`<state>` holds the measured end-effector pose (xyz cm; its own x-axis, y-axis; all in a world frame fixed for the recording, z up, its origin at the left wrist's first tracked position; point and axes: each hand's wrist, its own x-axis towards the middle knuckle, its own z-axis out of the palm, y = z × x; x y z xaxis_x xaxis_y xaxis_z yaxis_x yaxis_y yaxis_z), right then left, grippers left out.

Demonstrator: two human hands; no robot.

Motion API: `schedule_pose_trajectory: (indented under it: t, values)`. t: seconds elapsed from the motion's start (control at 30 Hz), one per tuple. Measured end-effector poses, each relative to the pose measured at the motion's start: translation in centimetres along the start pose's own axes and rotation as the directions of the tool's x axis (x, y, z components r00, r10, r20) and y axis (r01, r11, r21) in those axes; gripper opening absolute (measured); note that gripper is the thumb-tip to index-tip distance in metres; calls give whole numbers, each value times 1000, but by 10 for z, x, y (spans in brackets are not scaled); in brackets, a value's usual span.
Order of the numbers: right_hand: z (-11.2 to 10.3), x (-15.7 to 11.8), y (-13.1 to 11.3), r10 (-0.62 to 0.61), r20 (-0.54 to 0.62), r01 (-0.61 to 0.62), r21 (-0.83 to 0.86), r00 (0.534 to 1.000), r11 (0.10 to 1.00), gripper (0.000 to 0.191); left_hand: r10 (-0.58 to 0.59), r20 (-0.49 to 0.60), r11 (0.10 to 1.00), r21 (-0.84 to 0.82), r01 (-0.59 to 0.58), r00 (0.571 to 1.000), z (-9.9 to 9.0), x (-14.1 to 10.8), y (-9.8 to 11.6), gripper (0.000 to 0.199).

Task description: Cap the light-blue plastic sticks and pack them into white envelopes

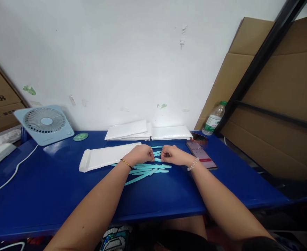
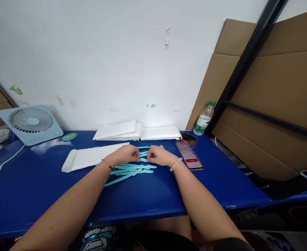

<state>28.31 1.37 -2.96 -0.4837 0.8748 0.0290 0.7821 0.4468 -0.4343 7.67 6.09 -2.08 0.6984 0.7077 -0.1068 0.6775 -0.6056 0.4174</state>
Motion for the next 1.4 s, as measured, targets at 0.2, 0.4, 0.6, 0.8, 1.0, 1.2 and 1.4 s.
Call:
schedule_pose_trajectory:
  t: [0.2,0.4,0.6,0.8,1.0,1.2,1.4]
  values:
    - [-16,-8,21,90,-146,-82,58,985,995,16,-88,-119,990,-123,73,989,3,7,-9,22]
    - [-18,-16,7,-24,56,21,55,998,998,24,-51,-168,981,-191,18,984,3,3,-8,34]
    - [-14,-13,-4,-61,82,60,22,995,998,12,122,32,975,-191,-114,992,2,-6,7,28]
    - [-15,-10,17,13,-79,-8,57,997,998,13,30,-98,999,-25,-32,995,0,1,2,20]
    - [-11,-9,10,15,-149,-10,37,989,999,19,39,-164,999,11,-38,986,-8,-3,-8,26]
    - [5,-5,-20,-64,25,66,-68,998,995,15,21,72,999,36,-23,997,-6,-10,0,17]
    - [-3,-4,-1,-6,-86,8,19,996,1000,10,16,-42,998,61,-13,999,-8,-4,0,17]
